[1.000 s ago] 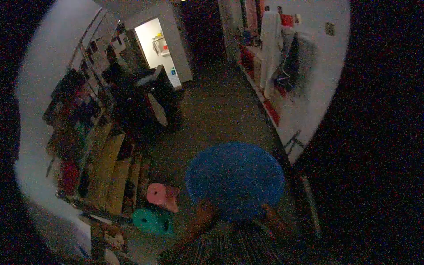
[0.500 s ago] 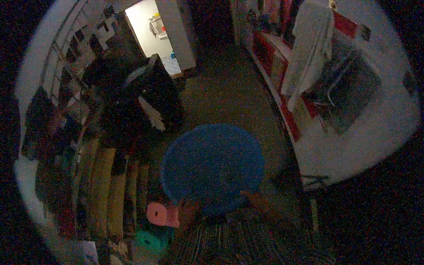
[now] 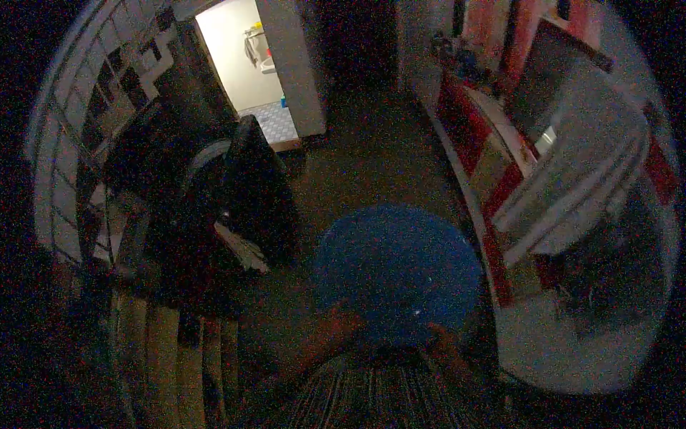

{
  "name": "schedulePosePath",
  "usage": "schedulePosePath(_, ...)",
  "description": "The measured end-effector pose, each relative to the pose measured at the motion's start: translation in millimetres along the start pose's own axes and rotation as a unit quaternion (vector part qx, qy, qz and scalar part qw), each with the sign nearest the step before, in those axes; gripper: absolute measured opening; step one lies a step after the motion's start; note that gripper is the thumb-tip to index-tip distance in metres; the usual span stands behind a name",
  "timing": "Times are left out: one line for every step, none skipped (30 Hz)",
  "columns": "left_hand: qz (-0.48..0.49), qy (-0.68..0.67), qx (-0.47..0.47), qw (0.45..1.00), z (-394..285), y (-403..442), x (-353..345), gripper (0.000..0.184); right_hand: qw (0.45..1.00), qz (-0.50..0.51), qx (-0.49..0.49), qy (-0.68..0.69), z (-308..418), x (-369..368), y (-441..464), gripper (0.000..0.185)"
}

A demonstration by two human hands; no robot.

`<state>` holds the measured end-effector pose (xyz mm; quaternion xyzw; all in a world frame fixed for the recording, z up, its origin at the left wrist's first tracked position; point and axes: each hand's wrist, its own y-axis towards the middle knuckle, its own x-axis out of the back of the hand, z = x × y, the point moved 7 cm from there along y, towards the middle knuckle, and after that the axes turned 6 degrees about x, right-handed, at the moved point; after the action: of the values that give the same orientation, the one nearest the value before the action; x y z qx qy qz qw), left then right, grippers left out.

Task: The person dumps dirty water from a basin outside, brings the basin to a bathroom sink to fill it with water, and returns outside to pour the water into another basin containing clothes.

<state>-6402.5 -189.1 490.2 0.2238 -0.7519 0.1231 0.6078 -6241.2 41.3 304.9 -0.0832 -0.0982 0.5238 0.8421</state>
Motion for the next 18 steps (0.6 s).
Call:
schedulePosePath(-0.047, 0.006, -0.009, 0.999, 9, 18, 5, 0.022, 1.000, 0.006, -0.002, -0.002, 14, -1, 22, 0.032)
schedulePosePath(-0.044, 0.003, -0.001, 0.999, 27, 37, 2, 0.022, 0.984, -0.028, -0.121, 0.126, 16, -1, 44, 0.036)
schedulePosePath(0.005, 0.023, 0.018, 1.000, 52, 46, -5, 0.019, 0.937, -0.057, -0.238, 0.248, 27, -22, 60, 0.039)
schedulePosePath(0.055, 0.042, 0.034, 0.997, 69, 59, -20, 0.017, 0.923, -0.059, -0.257, 0.280, 39, -32, 82, 0.040)
schedulePosePath(0.063, 0.038, 0.044, 0.996, 74, 71, -27, 0.017, 0.933, -0.041, -0.232, 0.274, 54, -35, 109, 0.041)
schedulePosePath(0.003, 0.007, 0.059, 0.998, 93, 93, -19, 0.016, 0.939, -0.022, -0.212, 0.272, 75, -41, 142, 0.042)
schedulePosePath(-0.055, -0.023, 0.072, 0.996, 110, 115, -8, 0.016, 0.942, -0.005, -0.198, 0.272, 95, -45, 172, 0.043)
schedulePosePath(-0.045, -0.024, 0.080, 0.996, 116, 137, 8, 0.016, 0.943, 0.011, -0.189, 0.274, 117, -48, 197, 0.044)
schedulePosePath(-0.019, 0.036, 0.099, 0.994, 121, 156, 16, 0.015, 0.944, 0.027, -0.179, 0.276, 132, -54, 223, 0.045)
schedulePosePath(0.005, 0.097, 0.117, 0.988, 132, 174, 23, 0.014, 0.945, 0.041, -0.170, 0.275, 148, -60, 248, 0.046)
schedulePosePath(0.009, 0.094, 0.124, 0.988, 147, 191, 31, 0.014, 0.946, 0.052, -0.166, 0.272, 161, -65, 273, 0.047)
schedulePosePath(-0.042, 0.033, 0.121, 0.991, 162, 200, 51, 0.013, 0.947, 0.059, -0.162, 0.271, 174, -71, 294, 0.048)
schedulePosePath(-0.096, -0.027, 0.122, 0.988, 177, 209, 70, 0.013, 0.948, 0.062, -0.170, 0.261, 179, -74, 315, 0.048)
schedulePosePath(-0.095, -0.034, 0.131, 0.986, 191, 220, 80, 0.013, 0.941, 0.080, -0.186, 0.271, 176, -82, 339, 0.052)
schedulePosePath(-0.117, -0.022, 0.144, 0.982, 204, 231, 93, 0.012, 0.933, 0.099, -0.199, 0.283, 178, -89, 360, 0.056)
schedulePosePath(-0.139, -0.006, 0.154, 0.978, 209, 234, 102, 0.011, 0.933, 0.103, -0.201, 0.281, 178, -89, 371, 0.056)
schedulePosePath(-0.142, -0.006, 0.159, 0.977, 221, 239, 99, 0.011, 0.934, 0.118, -0.216, 0.260, 177, -93, 385, 0.056)
schedulePosePath(-0.165, 0.004, 0.152, 0.975, 237, 247, 99, 0.011, 0.934, 0.132, -0.231, 0.238, 180, -100, 404, 0.056)
